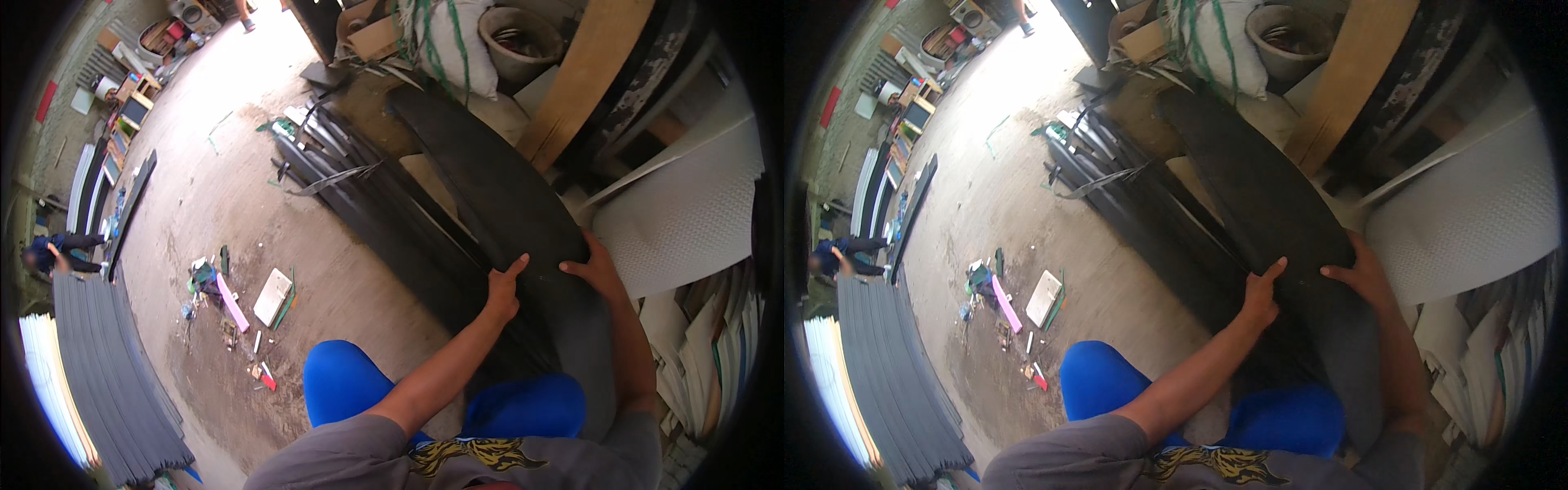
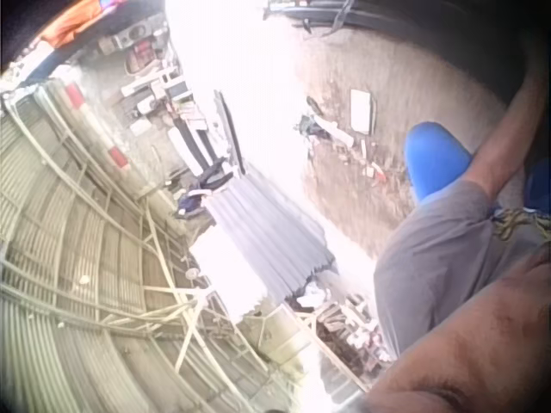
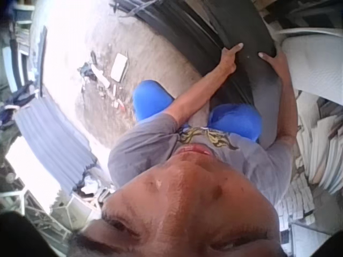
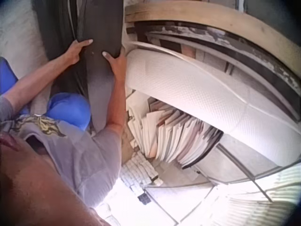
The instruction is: The person sweeps debris into a white sack using a broom, then picks up and stacks long black rubber strips and white plastic pieces. They move the materials outside and return to sweep more debris into the sack.
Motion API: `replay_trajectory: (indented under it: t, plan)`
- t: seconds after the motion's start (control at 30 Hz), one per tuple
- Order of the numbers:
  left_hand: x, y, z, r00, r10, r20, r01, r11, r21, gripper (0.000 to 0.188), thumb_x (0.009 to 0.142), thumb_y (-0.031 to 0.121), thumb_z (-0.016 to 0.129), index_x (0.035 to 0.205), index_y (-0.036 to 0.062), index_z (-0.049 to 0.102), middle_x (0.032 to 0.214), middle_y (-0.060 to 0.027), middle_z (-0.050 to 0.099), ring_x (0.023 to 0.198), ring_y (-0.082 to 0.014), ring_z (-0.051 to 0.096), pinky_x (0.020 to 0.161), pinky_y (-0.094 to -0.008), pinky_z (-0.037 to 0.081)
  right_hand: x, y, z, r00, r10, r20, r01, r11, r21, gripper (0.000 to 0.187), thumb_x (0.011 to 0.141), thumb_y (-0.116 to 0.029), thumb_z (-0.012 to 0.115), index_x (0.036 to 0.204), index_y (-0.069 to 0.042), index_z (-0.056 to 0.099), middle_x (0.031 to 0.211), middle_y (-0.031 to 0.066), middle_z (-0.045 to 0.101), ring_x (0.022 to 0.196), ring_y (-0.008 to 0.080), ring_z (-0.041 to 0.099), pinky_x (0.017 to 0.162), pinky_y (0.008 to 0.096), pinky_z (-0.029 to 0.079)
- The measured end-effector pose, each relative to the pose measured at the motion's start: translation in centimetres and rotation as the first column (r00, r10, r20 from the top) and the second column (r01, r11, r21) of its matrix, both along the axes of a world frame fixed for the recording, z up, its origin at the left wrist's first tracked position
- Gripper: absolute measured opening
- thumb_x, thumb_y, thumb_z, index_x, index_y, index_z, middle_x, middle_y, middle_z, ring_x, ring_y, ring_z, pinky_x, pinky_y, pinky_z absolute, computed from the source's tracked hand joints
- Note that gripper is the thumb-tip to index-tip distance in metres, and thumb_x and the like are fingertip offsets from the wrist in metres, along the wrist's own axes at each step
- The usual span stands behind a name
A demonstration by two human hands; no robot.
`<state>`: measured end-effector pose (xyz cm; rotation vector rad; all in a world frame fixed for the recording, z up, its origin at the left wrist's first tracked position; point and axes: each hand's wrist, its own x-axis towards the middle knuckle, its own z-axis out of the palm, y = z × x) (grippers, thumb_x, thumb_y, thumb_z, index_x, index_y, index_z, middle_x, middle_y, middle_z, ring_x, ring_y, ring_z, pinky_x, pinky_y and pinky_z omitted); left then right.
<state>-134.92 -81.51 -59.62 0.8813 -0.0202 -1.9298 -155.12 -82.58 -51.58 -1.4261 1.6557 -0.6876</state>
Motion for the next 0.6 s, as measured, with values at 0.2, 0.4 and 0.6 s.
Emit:
replay_trajectory:
  t: [0.2, 0.4, 0.6]
  plan:
    - [-1.0, -1.9, 3.5, 0.997, 0.039, -0.074, -0.044, 0.997, -0.068, 0.049, 0.084, 0.011, 0.076, 0.127, 0.0013, 0.056, 0.123, -0.0112, 0.062, 0.112, -0.0265, 0.061, 0.097, -0.0421, 0.051, -1.9, -0.3, 3.9, 0.985, -0.083, -0.150, 0.092, 0.994, 0.051, 0.090, 0.065, -0.045, 0.085, 0.131, 0.005, 0.050, 0.123, 0.0251, 0.061, 0.117, 0.0336, 0.059, 0.101, 0.0411, 0.043]
    - [-0.1, 0.0, 14.0, 0.999, 0.044, -0.003, -0.044, 0.999, 0.028, 0.046, 0.081, 0.010, 0.079, 0.121, -0.0008, 0.059, 0.120, -0.0116, 0.064, 0.111, -0.0272, 0.061, 0.096, -0.0427, 0.051, -2.1, 2.6, 11.1, 0.971, -0.130, -0.202, 0.162, 0.976, 0.149, 0.099, 0.069, -0.059, 0.079, 0.139, 0.002, 0.045, 0.128, 0.0264, 0.059, 0.123, 0.0397, 0.056, 0.103, 0.0436, 0.043]
    - [0.9, 3.9, 27.8, 0.999, 0.049, -0.008, -0.048, 0.990, 0.136, 0.044, 0.081, 0.008, 0.078, 0.120, -0.0001, 0.060, 0.120, -0.0117, 0.064, 0.110, -0.0283, 0.062, 0.096, -0.0464, 0.052, -0.6, 8.1, 22.1, 0.967, -0.169, -0.191, 0.170, 0.985, -0.009, 0.087, 0.078, -0.055, 0.073, 0.144, -0.008, 0.043, 0.136, 0.0248, 0.054, 0.127, 0.0406, 0.051, 0.105, 0.0448, 0.040]
